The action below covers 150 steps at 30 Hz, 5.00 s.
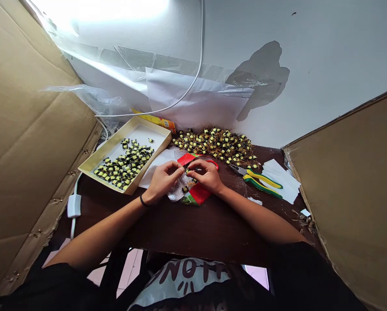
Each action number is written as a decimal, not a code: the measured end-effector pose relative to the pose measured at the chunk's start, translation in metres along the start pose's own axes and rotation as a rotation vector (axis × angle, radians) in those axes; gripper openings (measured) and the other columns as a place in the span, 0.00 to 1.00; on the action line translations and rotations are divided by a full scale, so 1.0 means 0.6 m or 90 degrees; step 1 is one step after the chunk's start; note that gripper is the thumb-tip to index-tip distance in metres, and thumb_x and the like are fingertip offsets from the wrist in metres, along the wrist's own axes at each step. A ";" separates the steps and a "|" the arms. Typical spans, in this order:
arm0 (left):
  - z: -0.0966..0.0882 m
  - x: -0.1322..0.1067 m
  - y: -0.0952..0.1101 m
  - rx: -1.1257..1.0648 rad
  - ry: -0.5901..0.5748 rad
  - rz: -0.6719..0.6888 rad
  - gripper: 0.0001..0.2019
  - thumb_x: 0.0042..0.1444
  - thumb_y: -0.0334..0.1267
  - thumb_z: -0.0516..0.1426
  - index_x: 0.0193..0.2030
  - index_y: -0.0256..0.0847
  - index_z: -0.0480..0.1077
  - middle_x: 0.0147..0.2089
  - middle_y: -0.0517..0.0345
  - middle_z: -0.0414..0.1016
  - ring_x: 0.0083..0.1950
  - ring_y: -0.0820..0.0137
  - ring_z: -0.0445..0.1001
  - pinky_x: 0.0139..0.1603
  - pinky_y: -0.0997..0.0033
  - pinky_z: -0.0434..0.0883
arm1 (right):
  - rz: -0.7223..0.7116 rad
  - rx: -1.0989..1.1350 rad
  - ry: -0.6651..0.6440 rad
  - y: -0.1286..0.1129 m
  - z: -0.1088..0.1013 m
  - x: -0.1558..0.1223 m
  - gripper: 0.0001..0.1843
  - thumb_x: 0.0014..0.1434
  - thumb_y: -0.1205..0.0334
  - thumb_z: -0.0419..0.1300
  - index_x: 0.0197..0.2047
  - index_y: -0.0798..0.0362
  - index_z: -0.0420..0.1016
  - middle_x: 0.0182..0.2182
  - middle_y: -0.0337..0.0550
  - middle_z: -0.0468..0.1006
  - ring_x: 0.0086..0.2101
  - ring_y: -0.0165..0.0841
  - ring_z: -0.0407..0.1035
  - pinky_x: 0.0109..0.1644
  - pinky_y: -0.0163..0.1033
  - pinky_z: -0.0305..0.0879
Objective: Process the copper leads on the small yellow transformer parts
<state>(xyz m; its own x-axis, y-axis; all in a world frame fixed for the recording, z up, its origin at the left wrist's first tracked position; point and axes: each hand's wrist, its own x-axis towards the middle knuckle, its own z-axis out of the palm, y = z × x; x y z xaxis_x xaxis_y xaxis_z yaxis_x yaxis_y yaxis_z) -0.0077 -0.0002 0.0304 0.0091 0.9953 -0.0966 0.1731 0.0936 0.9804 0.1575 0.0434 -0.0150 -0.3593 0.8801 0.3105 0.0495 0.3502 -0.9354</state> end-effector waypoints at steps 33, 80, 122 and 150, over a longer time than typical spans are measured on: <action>0.000 -0.001 0.000 -0.106 -0.048 -0.019 0.18 0.49 0.50 0.62 0.30 0.38 0.62 0.24 0.67 0.58 0.20 0.81 0.55 0.18 0.80 0.53 | 0.023 0.082 0.010 -0.010 0.008 0.002 0.17 0.50 0.48 0.67 0.33 0.52 0.73 0.30 0.40 0.77 0.32 0.31 0.72 0.40 0.38 0.72; -0.007 0.015 -0.014 -0.035 0.000 -0.042 0.24 0.48 0.54 0.63 0.43 0.36 0.77 0.39 0.51 0.79 0.35 0.69 0.72 0.37 0.72 0.68 | -0.024 -0.581 -0.405 -0.093 -0.143 0.048 0.28 0.56 0.64 0.62 0.60 0.55 0.68 0.42 0.50 0.72 0.38 0.34 0.67 0.43 0.37 0.64; -0.010 0.016 -0.017 0.080 -0.022 -0.007 0.24 0.49 0.55 0.62 0.44 0.37 0.79 0.40 0.50 0.81 0.33 0.68 0.74 0.34 0.71 0.70 | -0.052 -0.791 -0.444 -0.148 -0.092 0.033 0.16 0.62 0.58 0.56 0.53 0.44 0.76 0.37 0.42 0.81 0.34 0.32 0.72 0.29 0.36 0.47; -0.012 0.017 -0.025 0.194 -0.050 0.071 0.19 0.52 0.52 0.60 0.41 0.38 0.79 0.41 0.49 0.81 0.38 0.64 0.77 0.39 0.68 0.73 | 0.032 -0.843 -0.518 -0.156 -0.099 0.034 0.15 0.64 0.56 0.55 0.47 0.49 0.79 0.36 0.51 0.81 0.36 0.39 0.75 0.32 0.37 0.57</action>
<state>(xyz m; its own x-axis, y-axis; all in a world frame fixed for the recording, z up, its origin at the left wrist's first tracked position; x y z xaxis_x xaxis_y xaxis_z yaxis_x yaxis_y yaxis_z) -0.0170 0.0088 0.0160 0.1181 0.9929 -0.0167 0.4535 -0.0390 0.8904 0.2012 0.0476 0.0888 -0.7011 0.6481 -0.2973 0.6775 0.7355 0.0057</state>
